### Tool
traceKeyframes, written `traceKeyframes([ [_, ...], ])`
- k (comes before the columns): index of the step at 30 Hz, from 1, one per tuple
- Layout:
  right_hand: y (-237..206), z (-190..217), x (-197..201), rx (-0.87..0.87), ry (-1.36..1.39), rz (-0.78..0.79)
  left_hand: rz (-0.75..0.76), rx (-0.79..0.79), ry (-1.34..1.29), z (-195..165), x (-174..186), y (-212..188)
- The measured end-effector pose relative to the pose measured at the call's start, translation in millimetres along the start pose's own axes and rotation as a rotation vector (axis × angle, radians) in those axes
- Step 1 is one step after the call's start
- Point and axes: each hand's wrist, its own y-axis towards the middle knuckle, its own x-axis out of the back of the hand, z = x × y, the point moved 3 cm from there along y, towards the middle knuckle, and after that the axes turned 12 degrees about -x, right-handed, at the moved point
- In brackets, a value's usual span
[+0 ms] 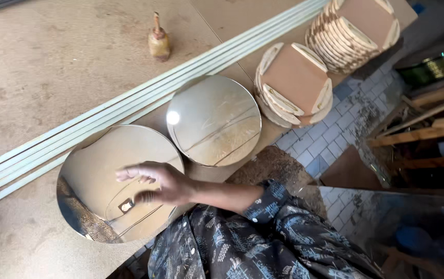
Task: The person squeezes glue from a bottle onto round wooden backboards, then lifts round mirror discs, places each onto a glued board, and presses it down, setting assembled mirrors aside on the workbench.
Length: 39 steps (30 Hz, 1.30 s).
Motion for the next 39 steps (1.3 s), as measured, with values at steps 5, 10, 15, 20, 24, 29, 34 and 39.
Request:
traceKeyframes([
  [5,-14,-20,89,-0.096,0.624,-0.003,-0.236,-0.603,-0.021,-85,52,72],
  [10,-94,-52,190,-0.154,0.942,-0.558,-0.556,-1.122,-0.301,-218,134,118],
  [15,-179,-89,287,0.056,0.96,-0.921,-0.563,-0.801,-0.755,-329,160,234],
  [20,-240,-146,379,0.182,0.939,-1.149,0.491,-0.412,-1.986,-474,115,339],
  [24,-273,-193,450,0.12,0.722,-1.226,0.407,-0.329,-1.989,-591,110,385],
  [29,-295,-245,509,-0.334,0.27,-1.4,0.369,-0.468,-1.73,-678,108,432],
  [34,-297,-260,538,-0.738,-0.722,-1.346,0.219,-0.572,-1.013,-716,82,457],
  [39,-299,-265,542,-0.711,-0.612,-1.344,0.281,-0.564,-0.896,-726,82,461],
])
